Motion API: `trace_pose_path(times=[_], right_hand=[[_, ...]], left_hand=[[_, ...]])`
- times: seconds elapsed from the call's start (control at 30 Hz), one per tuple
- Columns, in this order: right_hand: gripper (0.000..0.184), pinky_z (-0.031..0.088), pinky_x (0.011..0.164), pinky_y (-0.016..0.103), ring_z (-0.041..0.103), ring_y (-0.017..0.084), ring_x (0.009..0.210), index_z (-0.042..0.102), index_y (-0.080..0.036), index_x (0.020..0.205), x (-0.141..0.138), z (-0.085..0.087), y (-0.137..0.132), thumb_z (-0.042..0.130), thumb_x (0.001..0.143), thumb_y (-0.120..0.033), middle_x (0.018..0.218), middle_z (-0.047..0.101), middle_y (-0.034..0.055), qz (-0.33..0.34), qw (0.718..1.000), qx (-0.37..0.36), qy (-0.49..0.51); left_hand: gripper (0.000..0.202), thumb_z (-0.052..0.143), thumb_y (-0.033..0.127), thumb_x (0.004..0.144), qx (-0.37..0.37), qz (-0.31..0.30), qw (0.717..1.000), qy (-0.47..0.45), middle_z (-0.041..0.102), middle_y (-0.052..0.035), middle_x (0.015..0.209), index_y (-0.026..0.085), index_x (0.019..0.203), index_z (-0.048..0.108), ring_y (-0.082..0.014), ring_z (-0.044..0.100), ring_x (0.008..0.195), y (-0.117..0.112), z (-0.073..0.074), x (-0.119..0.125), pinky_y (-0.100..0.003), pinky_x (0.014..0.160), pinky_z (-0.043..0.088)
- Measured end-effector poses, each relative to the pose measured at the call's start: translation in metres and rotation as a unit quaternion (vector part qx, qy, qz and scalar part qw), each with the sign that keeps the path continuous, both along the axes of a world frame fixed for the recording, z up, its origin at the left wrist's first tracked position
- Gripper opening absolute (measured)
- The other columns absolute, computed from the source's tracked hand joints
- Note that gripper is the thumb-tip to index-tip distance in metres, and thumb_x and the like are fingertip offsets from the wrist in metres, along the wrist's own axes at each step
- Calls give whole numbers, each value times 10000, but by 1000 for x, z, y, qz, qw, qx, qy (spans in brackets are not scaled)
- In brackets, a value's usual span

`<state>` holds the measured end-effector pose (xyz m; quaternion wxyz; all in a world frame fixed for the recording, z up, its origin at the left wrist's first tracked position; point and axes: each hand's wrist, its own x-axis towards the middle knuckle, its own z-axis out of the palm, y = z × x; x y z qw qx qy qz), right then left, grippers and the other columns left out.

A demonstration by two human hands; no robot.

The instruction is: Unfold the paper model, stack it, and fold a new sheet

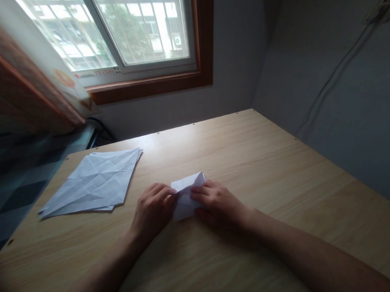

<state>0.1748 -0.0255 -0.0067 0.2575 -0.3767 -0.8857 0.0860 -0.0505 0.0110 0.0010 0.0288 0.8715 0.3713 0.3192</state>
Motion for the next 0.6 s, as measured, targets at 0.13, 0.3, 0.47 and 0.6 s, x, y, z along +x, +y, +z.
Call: trace_pose_path(times=[0.13,0.3,0.47,0.6], right_hand=[[327,507,864,468,605,285,991,643,-156,1156,1,1,-1,606,842,-240,1227,662,126,22,998,36,-49],[305,521,845,410,614,249,957,642,-123,1136,-1,0,-2,588,853,-222,1199,673,141,66,994,70,-43],[319,510,865,375,592,208,998,652,-204,1127,11,3,3,503,877,-73,1250,663,70,37,988,150,19],[427,431,1001,458,479,228,1249,648,-335,1111,22,5,10,528,861,-10,1393,561,-16,-41,974,222,-13]], left_hand=[[153,501,206,923,-40,34,997,-50,618,-17,687,185,810,602,-163,562,655,1,0,-1,-276,612,417],[210,483,248,934,-73,43,995,-50,624,-25,711,194,769,602,-170,570,691,1,2,-2,-285,635,430],[227,438,247,955,-97,13,994,-48,652,-45,824,201,821,616,-185,580,802,4,5,-3,-310,714,468],[201,460,242,949,-118,-35,991,-60,672,-45,875,205,832,620,-184,584,838,6,8,-2,-324,765,481]])
